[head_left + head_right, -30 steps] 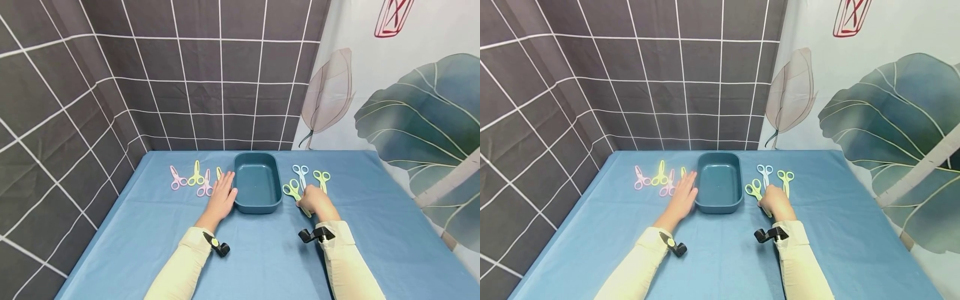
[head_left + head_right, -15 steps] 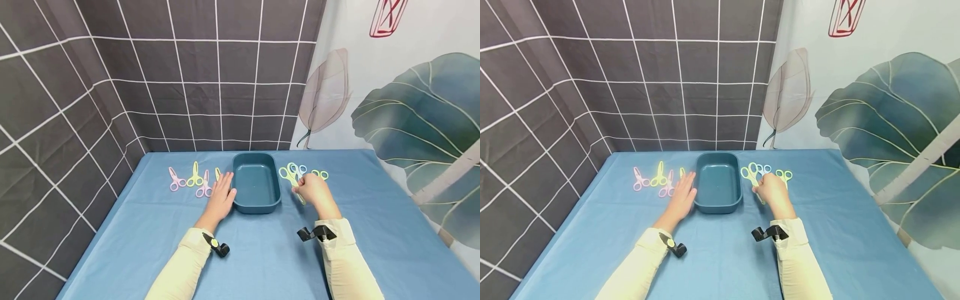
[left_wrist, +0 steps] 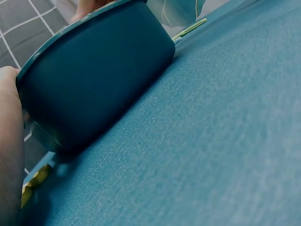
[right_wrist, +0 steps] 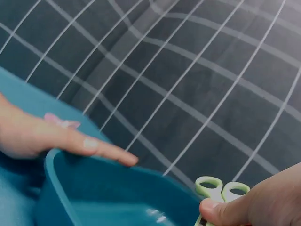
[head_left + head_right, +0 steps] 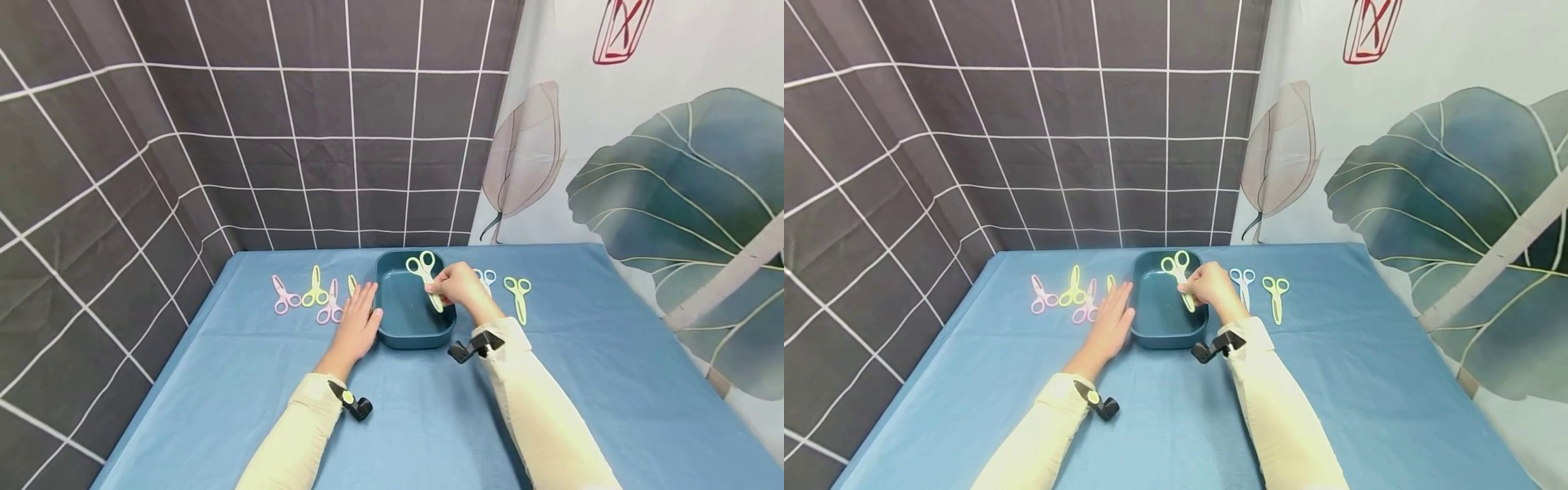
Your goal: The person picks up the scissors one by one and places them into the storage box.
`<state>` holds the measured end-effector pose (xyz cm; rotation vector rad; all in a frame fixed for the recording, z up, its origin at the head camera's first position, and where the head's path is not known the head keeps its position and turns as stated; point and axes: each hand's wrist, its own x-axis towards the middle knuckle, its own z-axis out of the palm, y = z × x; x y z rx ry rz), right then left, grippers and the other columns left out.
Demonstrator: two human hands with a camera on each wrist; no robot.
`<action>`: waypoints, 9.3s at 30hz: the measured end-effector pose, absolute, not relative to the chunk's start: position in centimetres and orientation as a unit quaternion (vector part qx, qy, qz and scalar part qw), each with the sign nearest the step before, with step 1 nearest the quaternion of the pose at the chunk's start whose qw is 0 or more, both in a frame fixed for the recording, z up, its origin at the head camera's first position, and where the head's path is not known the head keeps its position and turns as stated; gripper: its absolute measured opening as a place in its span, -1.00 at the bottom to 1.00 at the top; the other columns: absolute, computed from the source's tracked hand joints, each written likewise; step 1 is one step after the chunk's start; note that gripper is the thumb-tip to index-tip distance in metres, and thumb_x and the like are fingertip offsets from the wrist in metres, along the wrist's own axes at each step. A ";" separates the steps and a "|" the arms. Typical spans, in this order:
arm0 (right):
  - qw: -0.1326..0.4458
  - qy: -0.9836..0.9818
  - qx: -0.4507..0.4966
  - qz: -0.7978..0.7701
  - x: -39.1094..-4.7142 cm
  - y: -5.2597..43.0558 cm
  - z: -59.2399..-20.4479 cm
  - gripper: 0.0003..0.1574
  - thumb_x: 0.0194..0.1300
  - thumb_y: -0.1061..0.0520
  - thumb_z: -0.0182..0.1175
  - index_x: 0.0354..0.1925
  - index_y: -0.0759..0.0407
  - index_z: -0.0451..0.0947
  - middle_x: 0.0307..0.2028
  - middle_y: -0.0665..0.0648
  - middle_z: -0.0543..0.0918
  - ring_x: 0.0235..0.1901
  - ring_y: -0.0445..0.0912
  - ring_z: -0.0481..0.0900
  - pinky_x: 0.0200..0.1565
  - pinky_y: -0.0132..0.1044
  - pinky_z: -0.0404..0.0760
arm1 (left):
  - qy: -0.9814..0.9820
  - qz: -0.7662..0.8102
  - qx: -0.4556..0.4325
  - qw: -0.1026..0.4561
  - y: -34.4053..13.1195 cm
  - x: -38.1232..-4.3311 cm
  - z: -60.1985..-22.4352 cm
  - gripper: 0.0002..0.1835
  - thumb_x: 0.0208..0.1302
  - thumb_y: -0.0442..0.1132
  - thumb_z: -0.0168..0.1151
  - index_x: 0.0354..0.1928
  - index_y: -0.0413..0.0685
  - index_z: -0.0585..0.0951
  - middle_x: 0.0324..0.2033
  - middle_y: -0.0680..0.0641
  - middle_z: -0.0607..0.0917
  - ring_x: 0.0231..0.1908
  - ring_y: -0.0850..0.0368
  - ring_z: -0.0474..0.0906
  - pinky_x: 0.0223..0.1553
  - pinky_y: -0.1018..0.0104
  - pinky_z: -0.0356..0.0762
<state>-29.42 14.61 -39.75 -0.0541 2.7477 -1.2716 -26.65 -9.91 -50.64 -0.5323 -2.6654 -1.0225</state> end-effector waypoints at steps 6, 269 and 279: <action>0.109 0.855 0.038 -0.505 -31.8 11.7 -42.0 -0.79 0.21 0.27 0.43 -0.49 0.34 0.63 -0.67 0.04 0.54 -0.72 -0.22 0.52 -0.56 -0.38 0.62 | -0.910 -0.350 -0.183 0.124 -10.0 -26.6 -50.7 -0.39 0.57 -0.11 -0.10 0.57 -0.09 0.17 0.54 -0.19 0.18 0.56 -0.23 -0.10 0.49 -0.23 -0.16; -0.073 0.959 -0.246 -0.118 -32.5 9.4 -45.7 -0.54 0.42 0.17 0.12 0.23 0.29 0.56 0.21 0.27 0.61 0.27 0.14 0.51 0.30 0.03 0.44 | -0.906 -0.357 -0.188 0.131 -9.5 -26.9 -50.9 -0.40 0.53 -0.12 -0.05 0.54 -0.08 0.23 0.47 -0.25 0.30 0.53 -0.29 -0.03 0.49 -0.18 -0.05; -0.156 0.915 -0.215 -0.303 -31.0 15.3 -43.8 -0.50 0.45 0.20 0.10 0.30 0.22 0.51 0.32 0.30 0.51 0.36 0.20 0.40 0.35 0.14 0.35 | -0.899 -0.363 -0.192 0.151 -9.7 -26.9 -51.0 -0.40 0.51 -0.15 -0.02 0.53 -0.13 0.25 0.45 -0.31 0.33 0.51 -0.35 0.01 0.46 -0.26 0.00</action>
